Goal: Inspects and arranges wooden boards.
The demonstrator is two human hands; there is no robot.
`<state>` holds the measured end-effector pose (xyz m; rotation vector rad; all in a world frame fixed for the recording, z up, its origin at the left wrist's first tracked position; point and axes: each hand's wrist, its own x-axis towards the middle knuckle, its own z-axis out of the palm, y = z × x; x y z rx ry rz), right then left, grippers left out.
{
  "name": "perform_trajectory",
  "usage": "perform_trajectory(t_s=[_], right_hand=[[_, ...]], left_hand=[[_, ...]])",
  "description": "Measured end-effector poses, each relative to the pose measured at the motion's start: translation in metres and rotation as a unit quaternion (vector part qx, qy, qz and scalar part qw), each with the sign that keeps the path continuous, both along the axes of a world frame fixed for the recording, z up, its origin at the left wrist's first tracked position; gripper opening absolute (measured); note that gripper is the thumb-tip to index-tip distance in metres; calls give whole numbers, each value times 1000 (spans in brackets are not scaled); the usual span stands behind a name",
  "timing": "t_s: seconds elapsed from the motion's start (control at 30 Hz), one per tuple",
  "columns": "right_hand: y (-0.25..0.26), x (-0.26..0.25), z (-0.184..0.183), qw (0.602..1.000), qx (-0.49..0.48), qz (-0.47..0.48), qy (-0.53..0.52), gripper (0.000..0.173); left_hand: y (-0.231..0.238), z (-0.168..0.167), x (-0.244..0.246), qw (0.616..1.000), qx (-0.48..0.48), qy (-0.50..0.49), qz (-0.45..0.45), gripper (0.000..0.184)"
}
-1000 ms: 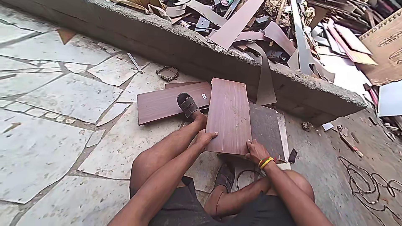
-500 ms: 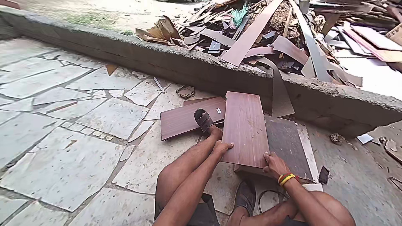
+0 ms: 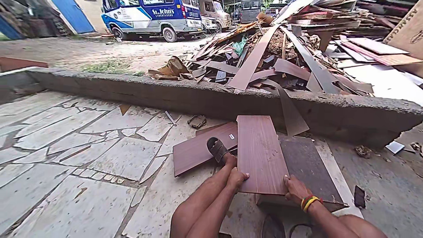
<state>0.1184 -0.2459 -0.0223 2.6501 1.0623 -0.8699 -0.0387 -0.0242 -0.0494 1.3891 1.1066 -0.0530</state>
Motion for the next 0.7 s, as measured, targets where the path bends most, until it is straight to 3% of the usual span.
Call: perform_trajectory(t_s=[0.13, 0.2, 0.33, 0.4, 0.47, 0.57, 0.7], right_hand=[[-11, 14, 18, 998, -15, 35, 48, 88], [-31, 30, 36, 998, 9, 30, 48, 86], [-111, 75, 74, 976, 182, -98, -73, 73], [-167, 93, 83, 947, 206, -199, -144, 65], [-227, 97, 66, 902, 200, -334, -189, 61], [-329, 65, 22, 783, 168, -553, -232, 55], [-384, -7, -37, 615, 131, -742, -232, 44]], left_hand=[[2, -6, 1, 1000, -8, -5, -4, 56], [2, -8, 2, 1000, -10, -2, -11, 59], [9, -7, 3, 1000, -2, -7, -9, 56], [9, -7, 1, 999, -15, -27, 8, 52], [5, -7, -7, 999, -28, -23, 14, 52], [-7, -20, 2, 999, -5, -36, -15, 52], [-12, -12, 2, 998, 18, -59, -13, 52]])
